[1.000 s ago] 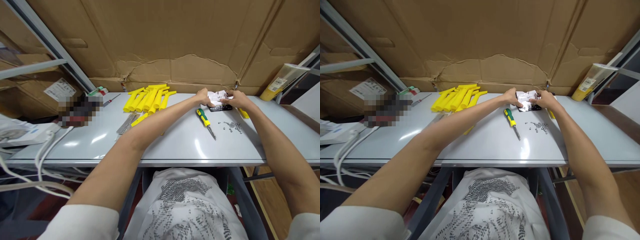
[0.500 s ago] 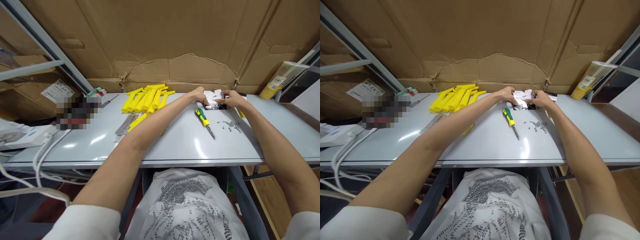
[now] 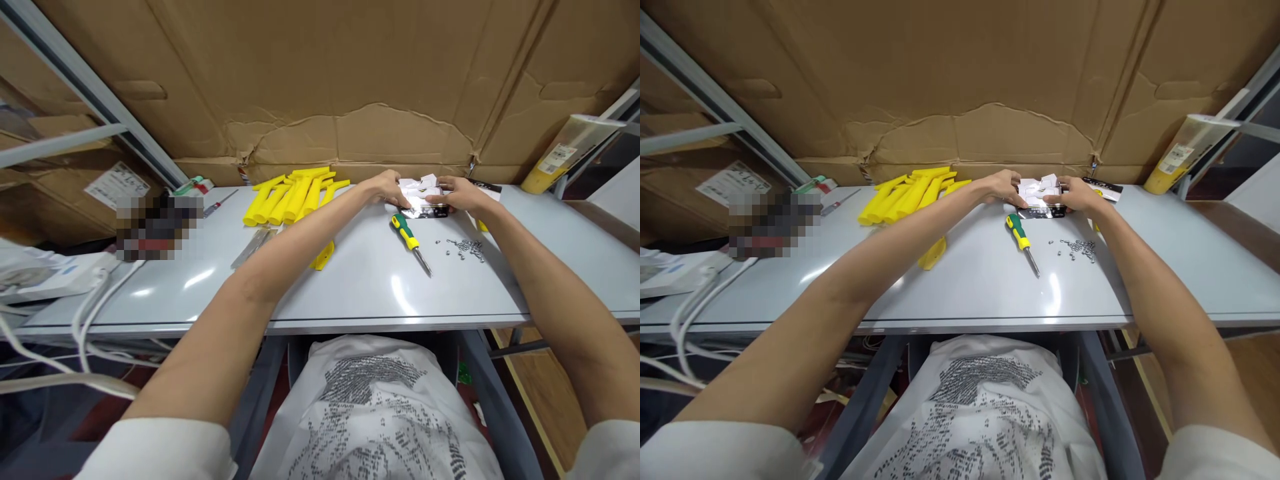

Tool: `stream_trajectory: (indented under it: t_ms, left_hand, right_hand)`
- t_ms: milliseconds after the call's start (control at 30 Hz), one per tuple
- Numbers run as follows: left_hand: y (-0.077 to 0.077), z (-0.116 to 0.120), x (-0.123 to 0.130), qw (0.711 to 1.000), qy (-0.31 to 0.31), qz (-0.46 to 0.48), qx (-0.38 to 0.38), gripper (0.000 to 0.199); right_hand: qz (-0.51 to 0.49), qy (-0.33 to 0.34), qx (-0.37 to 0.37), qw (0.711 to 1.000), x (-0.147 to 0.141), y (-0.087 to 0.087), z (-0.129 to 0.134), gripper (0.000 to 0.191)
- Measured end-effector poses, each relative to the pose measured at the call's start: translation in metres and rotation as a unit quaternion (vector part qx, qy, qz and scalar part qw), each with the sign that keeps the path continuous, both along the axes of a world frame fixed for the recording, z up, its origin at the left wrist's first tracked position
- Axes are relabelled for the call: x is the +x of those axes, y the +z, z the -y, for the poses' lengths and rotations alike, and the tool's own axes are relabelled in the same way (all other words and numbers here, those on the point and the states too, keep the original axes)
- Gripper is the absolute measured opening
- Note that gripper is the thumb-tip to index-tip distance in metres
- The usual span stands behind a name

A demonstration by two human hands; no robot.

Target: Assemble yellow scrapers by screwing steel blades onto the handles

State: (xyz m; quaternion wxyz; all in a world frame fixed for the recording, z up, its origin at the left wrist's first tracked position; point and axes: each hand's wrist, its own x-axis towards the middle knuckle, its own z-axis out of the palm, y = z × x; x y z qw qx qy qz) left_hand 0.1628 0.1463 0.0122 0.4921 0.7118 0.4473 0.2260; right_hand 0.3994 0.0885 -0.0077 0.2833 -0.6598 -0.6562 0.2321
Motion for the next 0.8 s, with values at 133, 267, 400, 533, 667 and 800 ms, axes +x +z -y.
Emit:
stream_trajectory:
  t_ms: [133,267,400,533,667,800]
  left_hand:
    - [0.003,0.005,-0.002,1.000,0.011,0.000,0.001,0.115]
    - [0.012,0.010,-0.002,1.000,0.026,-0.002,-0.014,0.108]
    - [0.014,0.012,-0.001,0.999,0.029,-0.032,-0.032,0.112]
    - [0.011,0.014,0.003,0.997,0.042,-0.043,-0.043,0.126]
    - [0.011,0.017,0.008,0.997,0.038,-0.039,-0.053,0.131]
    - [0.006,0.013,0.011,0.997,0.035,-0.041,-0.052,0.133]
  right_hand:
    - [0.122,-0.094,0.042,0.987,0.009,0.021,0.010,0.070]
    - [0.226,-0.228,0.043,0.946,0.045,0.032,0.021,0.071]
    - [0.279,-0.159,-0.045,0.946,0.066,0.015,0.016,0.064]
    - [0.324,-0.089,-0.042,0.941,0.062,0.004,0.003,0.054]
    - [0.331,-0.068,-0.034,0.941,0.054,0.004,-0.001,0.055]
    - [0.328,-0.044,-0.020,0.943,0.052,0.001,-0.003,0.056]
